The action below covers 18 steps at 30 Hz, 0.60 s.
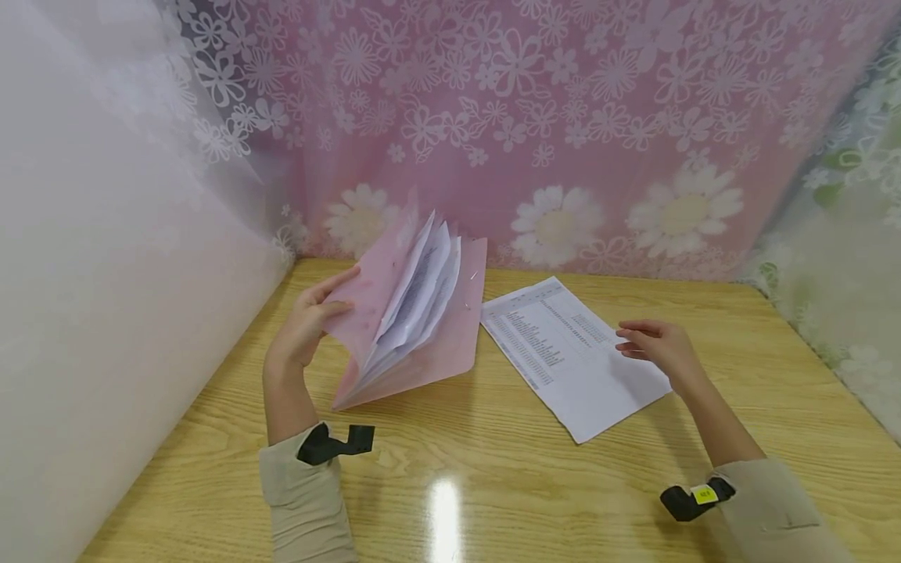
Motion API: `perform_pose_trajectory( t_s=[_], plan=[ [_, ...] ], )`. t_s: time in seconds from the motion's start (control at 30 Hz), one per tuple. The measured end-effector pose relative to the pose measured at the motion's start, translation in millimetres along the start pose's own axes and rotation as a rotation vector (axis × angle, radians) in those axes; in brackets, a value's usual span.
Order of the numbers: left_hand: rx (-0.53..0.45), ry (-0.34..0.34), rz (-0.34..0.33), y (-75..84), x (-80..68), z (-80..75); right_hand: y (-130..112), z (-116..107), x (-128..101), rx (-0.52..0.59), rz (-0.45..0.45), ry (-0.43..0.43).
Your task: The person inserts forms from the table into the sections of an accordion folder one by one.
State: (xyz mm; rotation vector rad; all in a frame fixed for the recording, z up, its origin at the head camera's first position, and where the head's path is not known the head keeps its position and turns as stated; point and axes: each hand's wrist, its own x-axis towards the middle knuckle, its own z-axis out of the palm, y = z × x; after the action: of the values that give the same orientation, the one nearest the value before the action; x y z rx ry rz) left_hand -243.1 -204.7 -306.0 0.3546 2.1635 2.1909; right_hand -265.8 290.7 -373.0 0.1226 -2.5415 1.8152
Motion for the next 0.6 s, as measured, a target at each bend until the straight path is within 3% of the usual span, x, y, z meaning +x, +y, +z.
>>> perform_pose_trajectory(
  t_s=[0.1,0.3,0.6],
  plan=[
    [-0.012,0.005,-0.002,-0.6,0.3,-1.0,11.1,-5.8,-7.7,-0.082,-0.009,0.055],
    [-0.029,0.011,0.006,-0.3,0.1,-3.8,33.2,-14.2,-19.3,-0.389,-0.018,0.146],
    [-0.068,0.029,0.007,-0.8,-2.9,-6.5,50.4,-17.0,-31.1,-0.509,0.060,0.094]
  ],
)
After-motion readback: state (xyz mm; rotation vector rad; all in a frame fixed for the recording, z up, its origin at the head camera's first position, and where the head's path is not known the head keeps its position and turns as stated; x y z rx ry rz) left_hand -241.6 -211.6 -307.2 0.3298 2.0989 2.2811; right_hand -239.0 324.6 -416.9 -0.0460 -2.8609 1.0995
